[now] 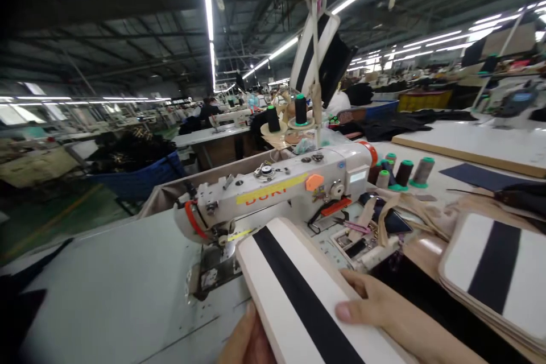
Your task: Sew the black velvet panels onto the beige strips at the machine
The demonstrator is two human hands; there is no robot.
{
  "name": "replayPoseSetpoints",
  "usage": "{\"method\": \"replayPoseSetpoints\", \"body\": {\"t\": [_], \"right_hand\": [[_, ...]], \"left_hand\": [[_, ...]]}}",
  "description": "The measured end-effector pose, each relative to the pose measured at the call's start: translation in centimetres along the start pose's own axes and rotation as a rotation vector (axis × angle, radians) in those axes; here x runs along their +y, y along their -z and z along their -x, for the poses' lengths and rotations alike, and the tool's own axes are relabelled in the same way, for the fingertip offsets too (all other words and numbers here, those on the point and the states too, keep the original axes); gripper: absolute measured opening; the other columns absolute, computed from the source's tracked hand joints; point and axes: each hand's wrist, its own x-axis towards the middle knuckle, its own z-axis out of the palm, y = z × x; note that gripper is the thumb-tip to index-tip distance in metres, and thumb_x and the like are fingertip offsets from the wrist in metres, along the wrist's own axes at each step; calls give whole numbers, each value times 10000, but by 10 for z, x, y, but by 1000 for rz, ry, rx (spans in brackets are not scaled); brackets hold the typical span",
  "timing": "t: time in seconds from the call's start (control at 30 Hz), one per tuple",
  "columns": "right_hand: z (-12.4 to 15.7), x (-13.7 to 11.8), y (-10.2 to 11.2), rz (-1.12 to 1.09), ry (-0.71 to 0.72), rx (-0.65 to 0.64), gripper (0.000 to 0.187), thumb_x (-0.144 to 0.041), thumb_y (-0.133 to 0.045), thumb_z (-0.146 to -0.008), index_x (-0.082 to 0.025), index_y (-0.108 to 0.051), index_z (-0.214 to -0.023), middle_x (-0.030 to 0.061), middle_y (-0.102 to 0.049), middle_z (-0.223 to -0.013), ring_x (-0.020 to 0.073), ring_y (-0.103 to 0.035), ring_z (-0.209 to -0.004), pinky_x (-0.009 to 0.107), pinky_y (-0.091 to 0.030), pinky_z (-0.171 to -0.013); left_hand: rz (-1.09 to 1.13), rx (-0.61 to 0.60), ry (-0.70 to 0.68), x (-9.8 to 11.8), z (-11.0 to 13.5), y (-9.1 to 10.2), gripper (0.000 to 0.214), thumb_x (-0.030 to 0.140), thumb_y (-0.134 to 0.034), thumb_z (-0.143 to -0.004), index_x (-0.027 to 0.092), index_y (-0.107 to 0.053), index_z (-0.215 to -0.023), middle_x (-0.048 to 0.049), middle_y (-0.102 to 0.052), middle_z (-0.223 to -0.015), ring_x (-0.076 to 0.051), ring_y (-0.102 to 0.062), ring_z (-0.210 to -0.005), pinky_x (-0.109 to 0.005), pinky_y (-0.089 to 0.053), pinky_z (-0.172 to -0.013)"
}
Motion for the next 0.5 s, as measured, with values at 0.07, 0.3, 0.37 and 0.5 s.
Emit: {"method": "replayPoseSetpoints", "body": {"t": [0.07, 0.3, 0.37, 0.5], "right_hand": [[-37, -6, -12, 117, 41, -27, 681, -526, -705, -673, -191, -544, -1244, 113, -676, -1043, 286, -661, -915, 418, -538, -808], [-151, -24, 1, 627, 271, 217, 599, -550, -553, -806, -146, -531, -1247, 161, -656, -1065, 295, -632, -975, 437, -496, -864], [-161, -21, 2, 811, 390, 336, 704, -533, -603, -775, -154, -443, -1347, 185, -573, -1231, 336, -545, -1129, 503, -402, -977], [-154, -2, -8, 1147, 622, 412, 799, -552, -627, -761, -161, -377, -1412, 173, -286, -1496, 373, -242, -1369, 560, -160, -1112]], "left_hand": [[86, 90, -22, 2, -8, -6, 701, 700, -474, -826, 225, -523, -1339, -140, -665, -1135, -349, -586, -1145, -511, -474, -963], [143, 377, -236, 3, -88, 7, 638, 336, -668, -805, 205, -414, -1376, -124, -598, -1280, -262, -592, -1149, -396, -439, -1020], [74, 418, -287, 5, -119, 17, 577, 317, -623, -824, 183, -435, -1353, -123, -611, -1257, -253, -584, -1161, -382, -439, -1016], [-159, 485, -294, 18, -158, 39, 471, 308, -572, -856, 161, -498, -1298, -114, -628, -1226, -259, -539, -1213, -400, -392, -1053]]}}
